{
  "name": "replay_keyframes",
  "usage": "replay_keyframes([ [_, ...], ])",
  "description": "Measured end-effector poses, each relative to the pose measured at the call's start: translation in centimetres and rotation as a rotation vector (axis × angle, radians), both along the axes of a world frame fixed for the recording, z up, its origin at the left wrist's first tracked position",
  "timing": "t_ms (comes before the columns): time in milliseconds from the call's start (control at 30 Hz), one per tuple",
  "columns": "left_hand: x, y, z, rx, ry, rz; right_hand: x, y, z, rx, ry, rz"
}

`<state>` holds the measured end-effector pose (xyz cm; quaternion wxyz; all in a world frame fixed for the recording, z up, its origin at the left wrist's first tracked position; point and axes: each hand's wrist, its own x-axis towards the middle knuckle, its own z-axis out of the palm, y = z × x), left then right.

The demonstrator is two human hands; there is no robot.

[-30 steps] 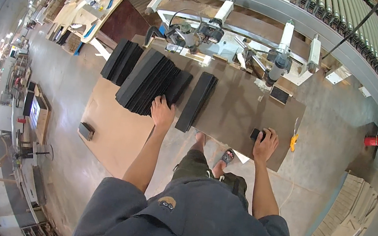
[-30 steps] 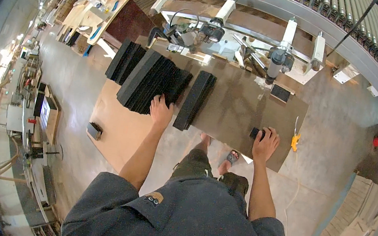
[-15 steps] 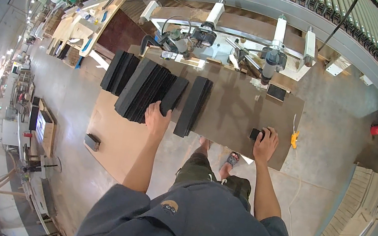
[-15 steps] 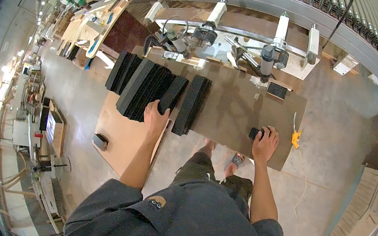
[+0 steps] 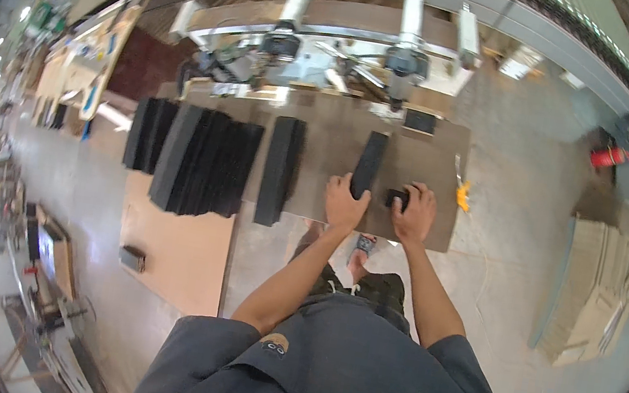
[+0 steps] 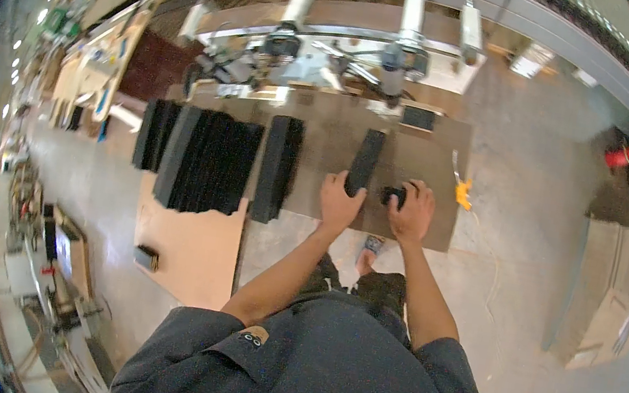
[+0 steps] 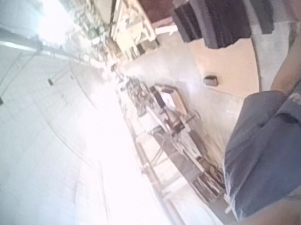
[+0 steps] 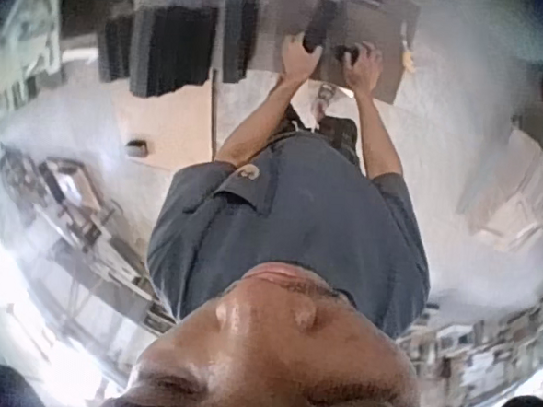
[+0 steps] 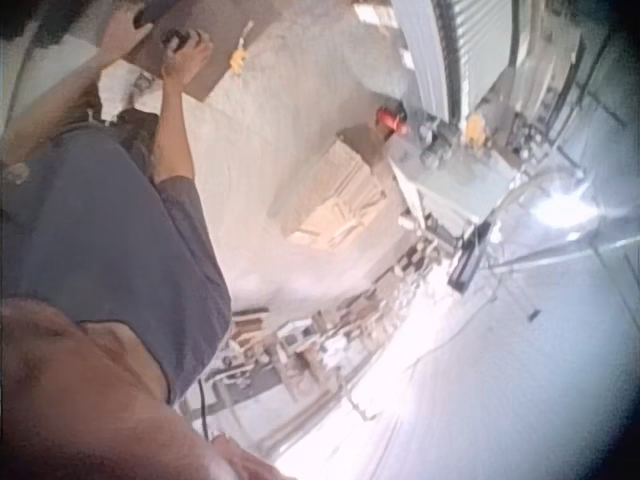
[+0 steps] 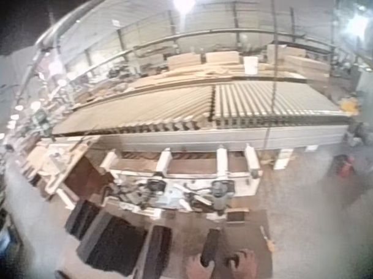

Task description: The person organizes and prepares black wooden components on a workshop table, then uses a yellow handheld tool to apply glue or sealant and aligns them under a vertical press.

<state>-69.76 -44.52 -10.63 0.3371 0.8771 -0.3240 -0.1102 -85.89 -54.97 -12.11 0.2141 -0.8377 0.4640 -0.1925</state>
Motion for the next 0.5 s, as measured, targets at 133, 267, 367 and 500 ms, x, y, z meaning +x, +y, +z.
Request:
replay_keyframes([
  [133,-1.0,-2.7,-1.3,0.057,-0.084,0.007,0.2,0.3,-0.4,-0.001,0.014,-0.025],
  [267,-1.6,-4.9,-1.4,0.084,-0.138,-0.007,-0.5,0.0,-0.3,0.043,0.050,-0.047],
  [367,-1.5,-6.3,-1.6,0.070,-0.173,0.023,-0.6,-0.3,0.0,0.070,0.052,-0.051],
  [500,-0.9,-7.8,-2.5,0.028,-0.092,-0.038,-1.1,-0.3,-0.4,0.052,0.021,-0.044],
])
